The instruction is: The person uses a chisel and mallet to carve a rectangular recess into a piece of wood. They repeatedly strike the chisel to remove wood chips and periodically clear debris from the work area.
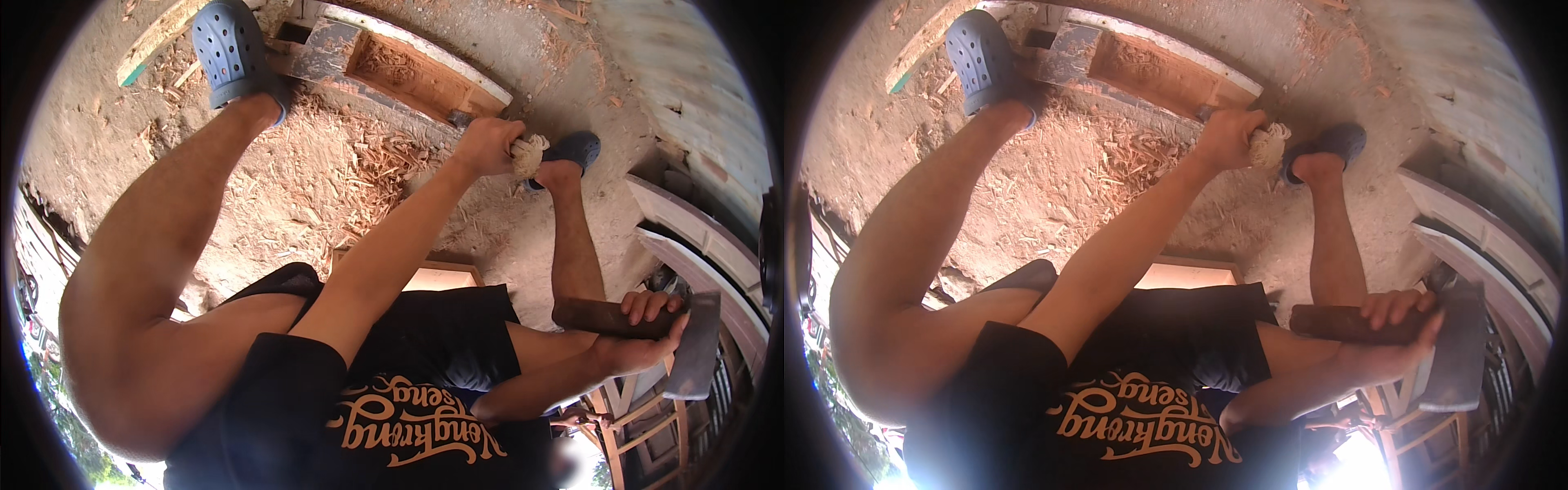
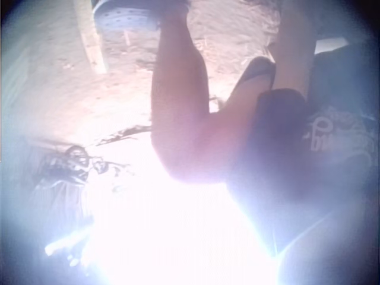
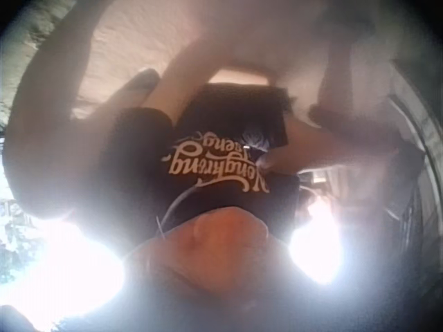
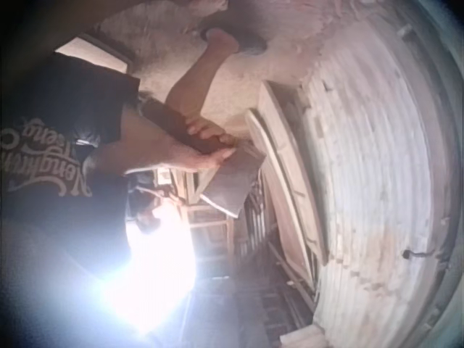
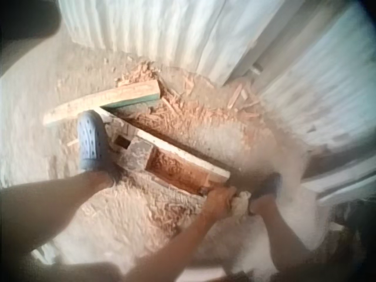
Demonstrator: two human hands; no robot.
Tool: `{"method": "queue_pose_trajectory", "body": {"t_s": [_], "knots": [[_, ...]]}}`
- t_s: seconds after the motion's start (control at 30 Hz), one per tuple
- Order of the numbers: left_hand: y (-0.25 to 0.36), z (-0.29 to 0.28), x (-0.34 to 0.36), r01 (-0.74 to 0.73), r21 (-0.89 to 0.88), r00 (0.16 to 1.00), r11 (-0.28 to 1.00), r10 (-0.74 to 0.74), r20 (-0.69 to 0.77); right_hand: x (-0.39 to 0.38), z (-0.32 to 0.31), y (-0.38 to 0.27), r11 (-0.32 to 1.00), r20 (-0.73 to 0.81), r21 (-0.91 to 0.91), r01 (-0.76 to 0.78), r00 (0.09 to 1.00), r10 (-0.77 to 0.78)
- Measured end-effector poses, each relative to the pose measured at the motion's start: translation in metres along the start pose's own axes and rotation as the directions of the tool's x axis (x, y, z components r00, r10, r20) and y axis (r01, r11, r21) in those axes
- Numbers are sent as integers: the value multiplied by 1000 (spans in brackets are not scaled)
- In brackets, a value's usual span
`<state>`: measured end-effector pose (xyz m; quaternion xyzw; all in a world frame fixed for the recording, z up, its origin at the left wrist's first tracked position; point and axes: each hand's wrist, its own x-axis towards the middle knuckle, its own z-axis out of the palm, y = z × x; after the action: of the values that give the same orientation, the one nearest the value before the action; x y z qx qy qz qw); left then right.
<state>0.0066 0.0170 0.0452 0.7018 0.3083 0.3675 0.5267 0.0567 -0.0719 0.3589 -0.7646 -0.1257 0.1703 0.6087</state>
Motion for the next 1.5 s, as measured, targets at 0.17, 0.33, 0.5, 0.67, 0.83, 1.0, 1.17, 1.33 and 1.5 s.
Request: {"method": "queue_pose_trajectory", "body": {"t_s": [0.17,0.33,0.5,0.67,0.83,1.0,1.17,1.33,1.5], "knots": [[-8,0,3,-1,27,1000,1000,1,29,2,24,79,992,-1,21,-127,992,127],[-6,2,1,-38,38,997,999,35,67,-24,48,146,821,38,-56,-568,821,570],[-9,0,2,-27,61,994,998,21,104,-11,60,146,764,92,-125,-633,759,644],[-7,6,-1,-27,49,996,998,23,90,-3,44,140,786,35,6,-618,786,617],[-7,6,-6,-32,53,996,998,27,88,-11,46,148,786,-34,45,-617,785,618],[-9,4,-2,-55,68,991,996,47,123,-5,42,143,661,-7,-94,-744,665,747],[-14,8,-2,-75,65,988,995,65,137,-6,37,154,695,59,-206,-689,700,712],[-15,8,0,-76,80,985,994,62,164,-6,40,157,706,35,-91,-702,707,707],[-19,9,-5,-92,118,985,989,73,159,-10,54,160,802,-123,62,-593,793,596]]}}
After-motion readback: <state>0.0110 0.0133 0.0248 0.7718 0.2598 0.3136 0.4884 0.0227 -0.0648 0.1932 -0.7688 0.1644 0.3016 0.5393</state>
